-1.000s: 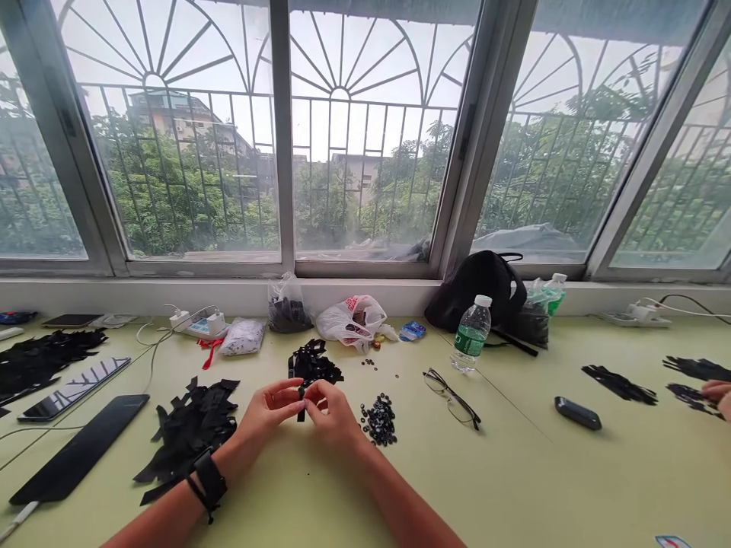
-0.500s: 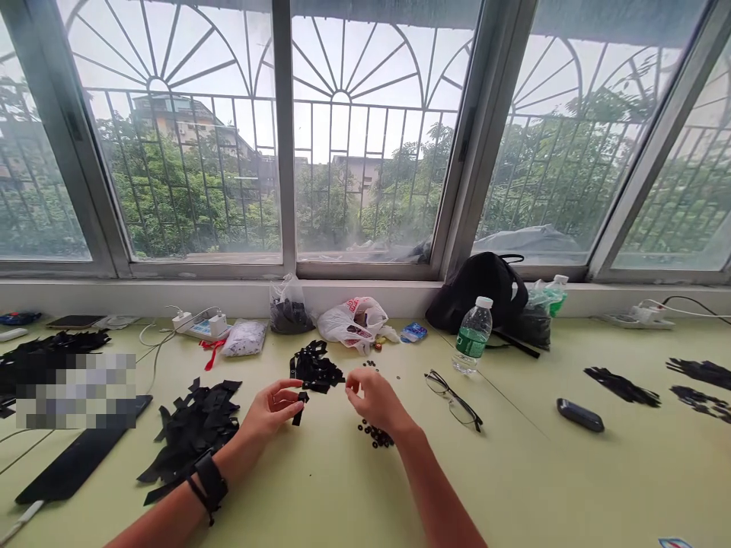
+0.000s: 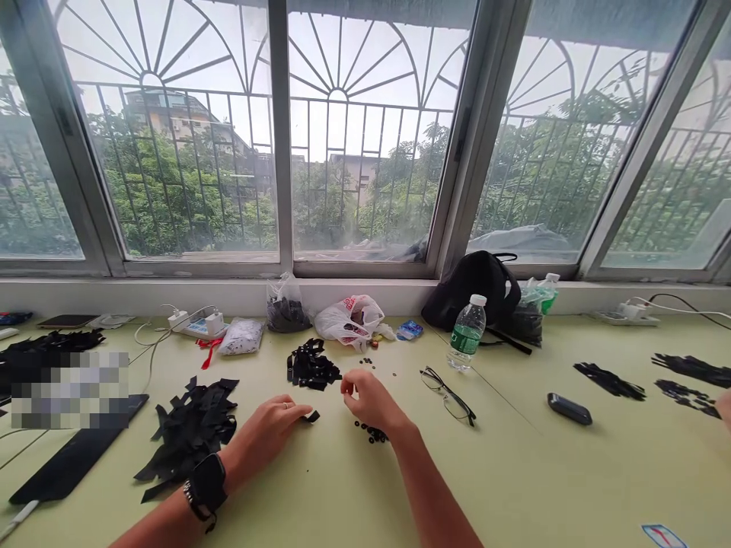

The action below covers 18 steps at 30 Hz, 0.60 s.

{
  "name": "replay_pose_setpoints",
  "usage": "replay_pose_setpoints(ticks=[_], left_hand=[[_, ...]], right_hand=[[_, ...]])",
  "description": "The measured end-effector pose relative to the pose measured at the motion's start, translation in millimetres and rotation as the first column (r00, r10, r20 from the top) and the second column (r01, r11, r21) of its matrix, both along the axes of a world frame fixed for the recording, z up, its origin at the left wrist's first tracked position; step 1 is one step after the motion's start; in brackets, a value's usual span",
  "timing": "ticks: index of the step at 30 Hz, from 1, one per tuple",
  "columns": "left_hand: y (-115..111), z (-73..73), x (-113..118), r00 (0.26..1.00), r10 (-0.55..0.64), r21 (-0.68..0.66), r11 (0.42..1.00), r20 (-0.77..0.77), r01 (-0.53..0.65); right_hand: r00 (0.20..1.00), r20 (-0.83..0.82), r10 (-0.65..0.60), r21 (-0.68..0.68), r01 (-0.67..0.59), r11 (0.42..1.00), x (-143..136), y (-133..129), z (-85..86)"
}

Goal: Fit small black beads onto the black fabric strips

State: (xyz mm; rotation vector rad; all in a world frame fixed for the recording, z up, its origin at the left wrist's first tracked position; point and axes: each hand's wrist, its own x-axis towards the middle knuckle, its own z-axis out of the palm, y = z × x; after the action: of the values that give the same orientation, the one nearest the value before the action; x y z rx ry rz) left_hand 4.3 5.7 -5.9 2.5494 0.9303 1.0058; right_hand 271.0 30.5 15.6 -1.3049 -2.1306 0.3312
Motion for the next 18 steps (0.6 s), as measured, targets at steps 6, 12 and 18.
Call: replay_pose_setpoints(ticks=[6,12,18], left_hand=[[-4,-1.5,6,0.993,0.023,0.072,0.997,-0.119,-0.014],[-7,7.7,-1,0.994,0.084,0.035,0.996,-0.066,-0.082],[1,5.7,-11,0.983,0.178,-0.04,0.984,0.04,-0.176]], right_hand=[[0.995,0.046,0.085,-0.154,-0.076,0.985,21,-4,7.9],[0.992,0.105,0.068,-0.258,-0.039,0.965,30,-7,10.3],[0.994,0.102,0.042,-0.31,-0.009,0.951,32,-4,8.4]])
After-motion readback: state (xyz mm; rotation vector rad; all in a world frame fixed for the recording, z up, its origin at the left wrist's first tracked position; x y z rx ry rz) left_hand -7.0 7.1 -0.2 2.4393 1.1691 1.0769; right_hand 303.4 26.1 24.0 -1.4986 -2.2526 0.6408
